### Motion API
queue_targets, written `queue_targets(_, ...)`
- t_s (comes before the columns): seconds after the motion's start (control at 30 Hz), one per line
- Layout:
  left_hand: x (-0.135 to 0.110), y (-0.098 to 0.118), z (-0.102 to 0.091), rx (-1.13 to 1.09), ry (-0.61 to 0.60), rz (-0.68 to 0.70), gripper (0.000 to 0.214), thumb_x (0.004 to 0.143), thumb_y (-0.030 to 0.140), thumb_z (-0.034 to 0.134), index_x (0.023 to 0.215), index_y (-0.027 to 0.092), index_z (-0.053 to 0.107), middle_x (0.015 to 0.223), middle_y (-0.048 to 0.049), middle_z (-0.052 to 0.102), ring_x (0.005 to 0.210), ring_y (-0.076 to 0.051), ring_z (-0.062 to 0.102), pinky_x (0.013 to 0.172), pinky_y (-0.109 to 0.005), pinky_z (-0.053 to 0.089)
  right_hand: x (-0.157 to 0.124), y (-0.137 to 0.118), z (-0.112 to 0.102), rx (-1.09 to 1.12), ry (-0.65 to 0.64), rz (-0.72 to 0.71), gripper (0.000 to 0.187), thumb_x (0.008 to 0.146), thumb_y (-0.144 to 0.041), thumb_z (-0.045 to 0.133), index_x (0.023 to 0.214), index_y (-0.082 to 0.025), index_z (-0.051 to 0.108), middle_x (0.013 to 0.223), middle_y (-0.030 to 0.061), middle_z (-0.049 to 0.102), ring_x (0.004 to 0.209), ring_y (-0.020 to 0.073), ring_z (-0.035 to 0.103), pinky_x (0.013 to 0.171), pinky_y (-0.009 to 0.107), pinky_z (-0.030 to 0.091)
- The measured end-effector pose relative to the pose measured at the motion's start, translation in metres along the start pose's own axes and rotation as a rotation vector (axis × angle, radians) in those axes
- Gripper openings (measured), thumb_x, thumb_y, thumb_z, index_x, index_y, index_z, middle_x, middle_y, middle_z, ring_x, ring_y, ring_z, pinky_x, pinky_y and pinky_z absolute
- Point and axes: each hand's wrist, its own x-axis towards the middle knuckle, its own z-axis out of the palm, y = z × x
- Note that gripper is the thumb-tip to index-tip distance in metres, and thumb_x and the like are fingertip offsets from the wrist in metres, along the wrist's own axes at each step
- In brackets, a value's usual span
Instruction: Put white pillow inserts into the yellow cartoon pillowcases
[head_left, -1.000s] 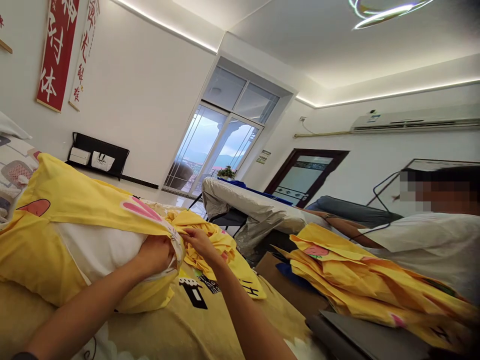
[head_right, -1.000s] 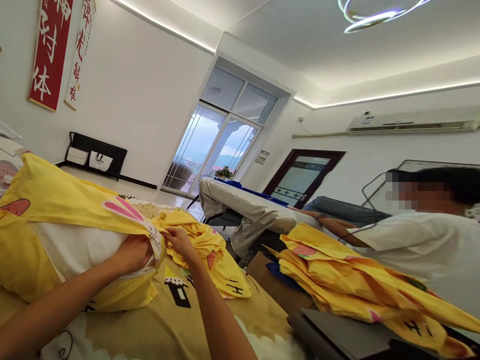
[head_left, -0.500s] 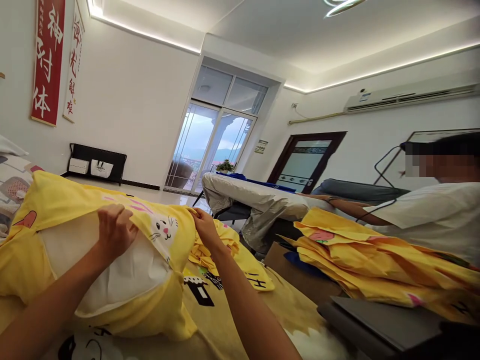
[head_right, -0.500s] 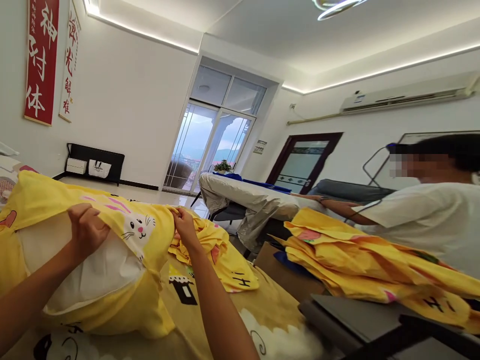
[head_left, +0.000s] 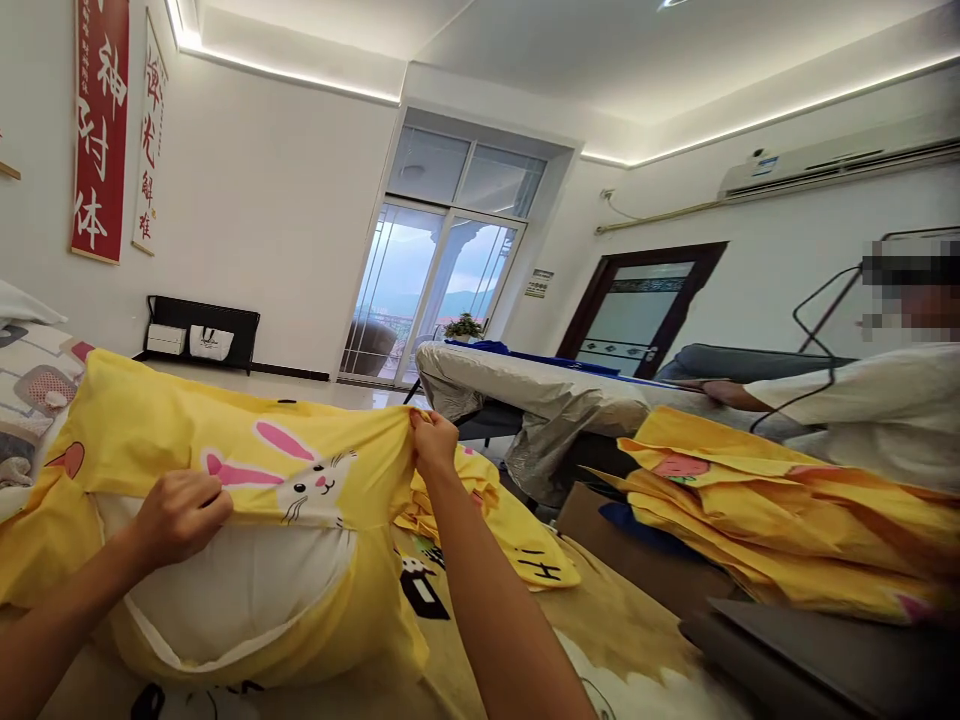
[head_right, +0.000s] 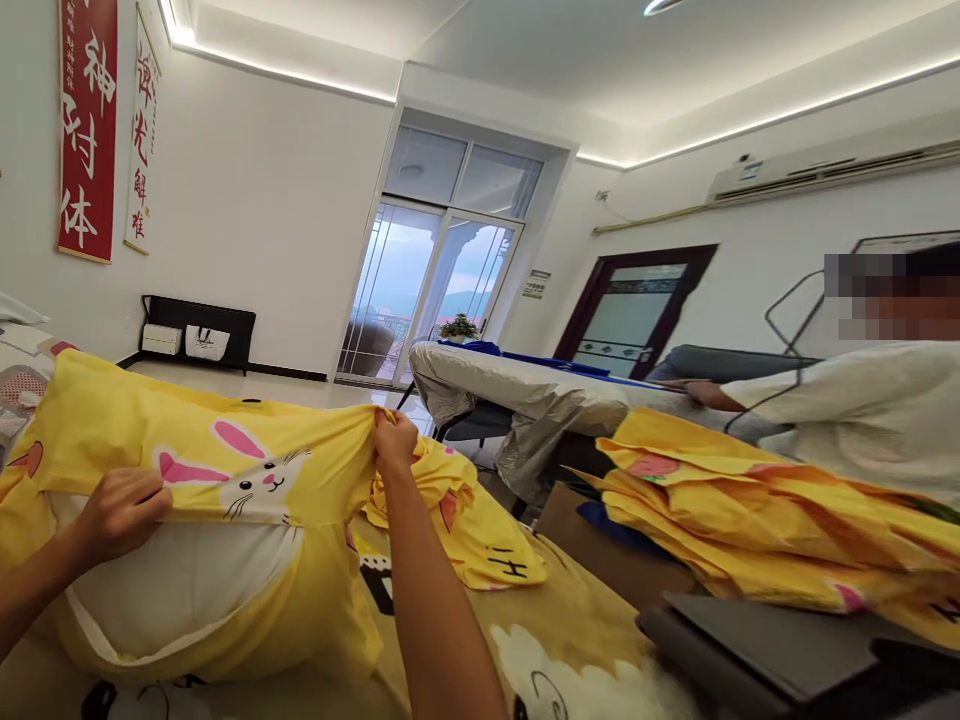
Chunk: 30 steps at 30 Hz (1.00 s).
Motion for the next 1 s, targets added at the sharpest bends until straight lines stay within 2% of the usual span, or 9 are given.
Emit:
queue_targets(0.17,0.027,0.01,0.008,0.015,-0.034,0.053,0.026,0.087,0.007,0.036,0.065,0.019,0.043,0.059,0.0004,0.045,0.055,-0.014,0.037,0.052,-0.029,0.022,-0.004,-0.041,0.014,-0.106,-0.02,-0.172,0.029,0.076,-0.048,0.044,0.069,-0.021,0.052,0.067,0.0036,0.058,0.066,0.0179,0.049,0.064,0.03,0.037)
queue_targets(0.27,0.023,0.012,0.001,-0.022,-0.081,0.07,0.027,0.088,0.008,0.034,0.065,0.019,0.042,0.057,0.0013,0.044,0.052,-0.014,0.036,0.051,-0.029,0.02,0.011,-0.054,-0.006,-0.175,0.081,-0.194,0.027,0.079,-0.044,0.039,0.074,-0.02,0.05,0.074,0.0078,0.058,0.072,0.021,0.048,0.069,0.034,0.035)
queue_targets(0.4,0.006,0.009,-0.022,-0.066,-0.147,0.08,0.028,0.091,0.011,0.034,0.064,0.018,0.038,0.056,0.0027,0.043,0.05,-0.012,0.035,0.051,-0.027,0.02,0.026,-0.056,-0.027,-0.246,0.164,-0.177,0.027,0.081,-0.04,0.033,0.076,-0.018,0.048,0.077,0.0126,0.057,0.073,0.0235,0.047,0.069,0.036,0.033)
queue_targets(0.5,0.009,0.008,-0.025,-0.022,-0.182,0.081,0.026,0.09,0.013,0.039,0.065,0.019,0.04,0.056,0.0026,0.043,0.05,-0.012,0.036,0.051,-0.028,0.021,0.018,-0.066,-0.015,-0.274,0.105,-0.231,0.025,0.082,-0.038,0.032,0.076,-0.019,0.048,0.074,0.0115,0.057,0.069,0.0225,0.047,0.065,0.034,0.033)
queue_targets(0.6,0.02,0.011,-0.008,0.066,-0.203,0.1,0.021,0.088,0.011,0.041,0.069,0.019,0.045,0.061,0.0008,0.047,0.056,-0.014,0.042,0.053,-0.029,0.026,0.005,-0.092,0.002,-0.28,-0.072,-0.391,0.022,0.081,-0.039,0.04,0.076,-0.021,0.051,0.068,0.0055,0.056,0.065,0.0195,0.048,0.063,0.03,0.033)
queue_targets(0.67,0.023,0.015,0.006,0.116,-0.195,0.1,0.02,0.087,0.009,0.04,0.071,0.018,0.048,0.064,-0.0007,0.05,0.06,-0.016,0.046,0.055,-0.029,0.03,0.005,-0.109,0.001,-0.298,-0.179,-0.554,0.021,0.082,-0.039,0.042,0.081,-0.022,0.053,0.064,0.0026,0.055,0.062,0.018,0.048,0.062,0.028,0.033)
queue_targets(0.73,0.018,0.018,0.013,0.12,-0.167,0.06,0.023,0.088,0.008,0.038,0.07,0.018,0.049,0.063,-0.0011,0.049,0.059,-0.016,0.045,0.054,-0.029,0.029,0.013,-0.12,-0.01,-0.333,-0.133,-0.63,0.021,0.084,-0.037,0.039,0.083,-0.022,0.053,0.064,0.0023,0.053,0.062,0.0176,0.047,0.061,0.028,0.032)
queue_targets(0.87,0.002,0.015,0.001,0.003,-0.151,0.013,0.031,0.091,0.01,0.034,0.062,0.018,0.044,0.055,0.0015,0.043,0.05,-0.013,0.036,0.049,-0.028,0.022,0.04,-0.113,-0.038,-0.342,0.192,-0.452,0.021,0.085,-0.036,0.039,0.073,-0.022,0.048,0.069,0.0047,0.054,0.064,0.0183,0.045,0.06,0.03,0.03)
queue_targets(1.0,0.007,-0.004,-0.021,0.036,-0.098,-0.005,0.032,0.09,0.011,0.037,0.059,0.018,0.04,0.054,0.0018,0.041,0.05,-0.012,0.034,0.05,-0.028,0.021,0.044,-0.096,-0.035,-0.281,0.207,-0.359,0.02,0.084,-0.037,0.04,0.071,-0.022,0.044,0.068,0.0038,0.051,0.064,0.0176,0.042,0.061,0.031,0.029)
